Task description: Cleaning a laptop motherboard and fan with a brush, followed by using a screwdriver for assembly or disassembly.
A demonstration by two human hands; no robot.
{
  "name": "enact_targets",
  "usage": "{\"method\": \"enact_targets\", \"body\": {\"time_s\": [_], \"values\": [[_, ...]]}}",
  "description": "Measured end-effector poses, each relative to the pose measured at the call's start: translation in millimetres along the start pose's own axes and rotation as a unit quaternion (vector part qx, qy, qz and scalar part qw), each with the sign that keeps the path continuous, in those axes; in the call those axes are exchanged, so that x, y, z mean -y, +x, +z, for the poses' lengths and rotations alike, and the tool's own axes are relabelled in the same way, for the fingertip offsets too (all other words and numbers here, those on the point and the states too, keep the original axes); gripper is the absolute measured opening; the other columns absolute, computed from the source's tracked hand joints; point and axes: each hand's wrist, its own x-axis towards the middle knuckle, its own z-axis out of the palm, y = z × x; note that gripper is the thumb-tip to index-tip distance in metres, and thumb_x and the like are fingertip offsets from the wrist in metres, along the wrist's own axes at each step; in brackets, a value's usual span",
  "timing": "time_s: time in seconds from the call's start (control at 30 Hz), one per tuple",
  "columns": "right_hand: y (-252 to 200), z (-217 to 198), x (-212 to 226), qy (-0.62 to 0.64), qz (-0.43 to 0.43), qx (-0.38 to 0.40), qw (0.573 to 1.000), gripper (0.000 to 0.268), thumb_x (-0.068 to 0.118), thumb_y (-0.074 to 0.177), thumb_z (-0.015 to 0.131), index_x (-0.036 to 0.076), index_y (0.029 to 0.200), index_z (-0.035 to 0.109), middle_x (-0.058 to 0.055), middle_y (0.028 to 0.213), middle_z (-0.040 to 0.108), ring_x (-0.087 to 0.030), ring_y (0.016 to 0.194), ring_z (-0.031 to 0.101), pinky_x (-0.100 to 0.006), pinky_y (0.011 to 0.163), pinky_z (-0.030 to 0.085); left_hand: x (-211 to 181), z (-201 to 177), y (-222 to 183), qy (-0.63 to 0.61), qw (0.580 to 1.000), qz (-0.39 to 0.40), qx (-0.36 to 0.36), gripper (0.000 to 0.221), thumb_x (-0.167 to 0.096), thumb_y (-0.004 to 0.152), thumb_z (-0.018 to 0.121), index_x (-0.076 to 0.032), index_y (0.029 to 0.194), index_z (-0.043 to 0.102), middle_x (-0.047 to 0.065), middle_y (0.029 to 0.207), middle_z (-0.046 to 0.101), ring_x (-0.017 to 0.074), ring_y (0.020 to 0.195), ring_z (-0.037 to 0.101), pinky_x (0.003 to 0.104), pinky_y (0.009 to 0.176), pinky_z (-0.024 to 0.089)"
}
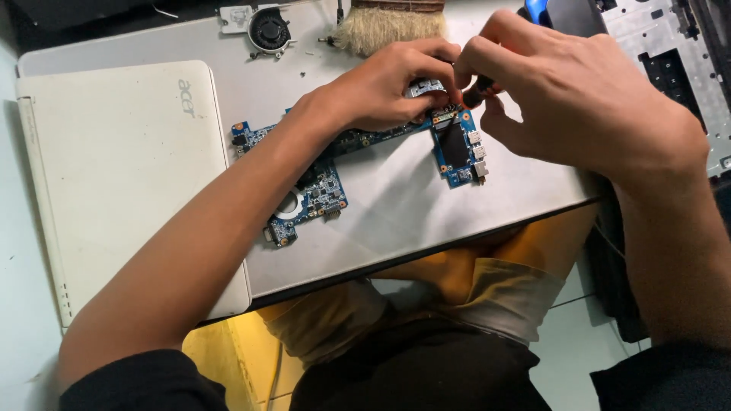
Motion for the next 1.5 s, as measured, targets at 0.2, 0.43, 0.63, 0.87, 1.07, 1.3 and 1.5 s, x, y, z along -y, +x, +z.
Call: {"method": "enact_targets", "body": {"time_s": [0.2, 0.43, 0.63, 0.87, 1.07, 1.3, 1.5], "values": [[-1.4, 5.4, -6.5, -0.028, 0.068, 0.000, 0.997, 0.038, 0.061, 0.135, 0.066, 0.025, 0.133, 0.080, 0.006, 0.105, 0.089, -0.026, 0.081, 0.086, -0.045, 0.056, 0.055, -1.4, -1.8, -2.3, 0.030, 1.000, -0.005, 0.003, 0.015, 0.001, 0.110, 0.084, -0.008, 0.122, 0.087, 0.013, 0.148, 0.073, 0.0352, 0.140, 0.072, 0.051, 0.116, 0.058], [-4.5, 8.9, -20.9, 0.018, 0.069, 0.034, 0.997, 0.055, 0.064, 0.143, 0.062, 0.012, 0.129, 0.074, -0.013, 0.070, 0.067, -0.035, 0.057, 0.065, -0.049, 0.056, 0.047, -9.7, -3.9, -0.5, 0.030, 0.999, -0.023, 0.013, 0.018, 0.001, 0.109, 0.081, -0.010, 0.122, 0.087, 0.011, 0.144, 0.072, 0.0324, 0.131, 0.074, 0.050, 0.110, 0.059], [-2.1, 10.5, -24.0, 0.071, 0.069, 0.005, 0.995, 0.053, 0.056, 0.119, 0.079, 0.012, 0.148, 0.072, -0.014, 0.108, 0.082, -0.042, 0.087, 0.078, -0.056, 0.066, 0.052, -4.4, -1.0, -1.8, 0.030, 0.999, -0.012, 0.018, 0.016, 0.003, 0.111, 0.083, -0.008, 0.122, 0.087, 0.015, 0.150, 0.068, 0.0377, 0.151, 0.065, 0.052, 0.122, 0.057], [-0.4, 11.9, -25.1, 0.123, 0.044, -0.027, 0.991, 0.049, 0.028, 0.106, 0.085, 0.010, 0.148, 0.069, -0.016, 0.116, 0.080, -0.048, 0.092, 0.072, -0.058, 0.064, 0.051, -6.4, -1.3, -1.3, 0.043, 0.998, 0.020, 0.030, 0.010, -0.011, 0.116, 0.088, -0.006, 0.122, 0.082, 0.015, 0.148, 0.064, 0.0377, 0.148, 0.063, 0.053, 0.118, 0.054], [1.4, 11.0, -26.9, 0.100, 0.044, -0.016, 0.994, 0.036, 0.029, 0.109, 0.080, 0.015, 0.142, 0.074, -0.007, 0.090, 0.078, -0.043, 0.087, 0.075, -0.055, 0.069, 0.052, -4.1, 1.9, -2.0, 0.040, 0.998, 0.028, 0.026, 0.006, -0.007, 0.115, 0.087, -0.005, 0.118, 0.082, 0.015, 0.150, 0.063, 0.0352, 0.142, 0.067, 0.050, 0.113, 0.056], [-0.1, 12.9, -30.4, 0.078, 0.033, -0.011, 0.996, 0.035, 0.039, 0.119, 0.081, 0.015, 0.144, 0.073, -0.006, 0.103, 0.082, -0.035, 0.092, 0.076, -0.051, 0.067, 0.052, -9.8, -0.3, -0.3, 0.035, 0.999, 0.012, 0.035, 0.006, -0.008, 0.116, 0.085, -0.006, 0.118, 0.081, 0.015, 0.150, 0.063, 0.0356, 0.139, 0.068, 0.051, 0.113, 0.057], [2.2, 20.2, -29.3, 0.056, 0.003, -0.065, 0.996, 0.043, 0.051, 0.132, 0.079, 0.008, 0.137, 0.078, -0.010, 0.105, 0.080, -0.032, 0.090, 0.073, -0.046, 0.065, 0.049, -13.3, -2.5, 0.4, 0.025, 0.999, 0.010, 0.036, 0.007, -0.009, 0.117, 0.084, -0.005, 0.120, 0.078, 0.015, 0.149, 0.063, 0.0359, 0.139, 0.066, 0.051, 0.114, 0.056]]}}
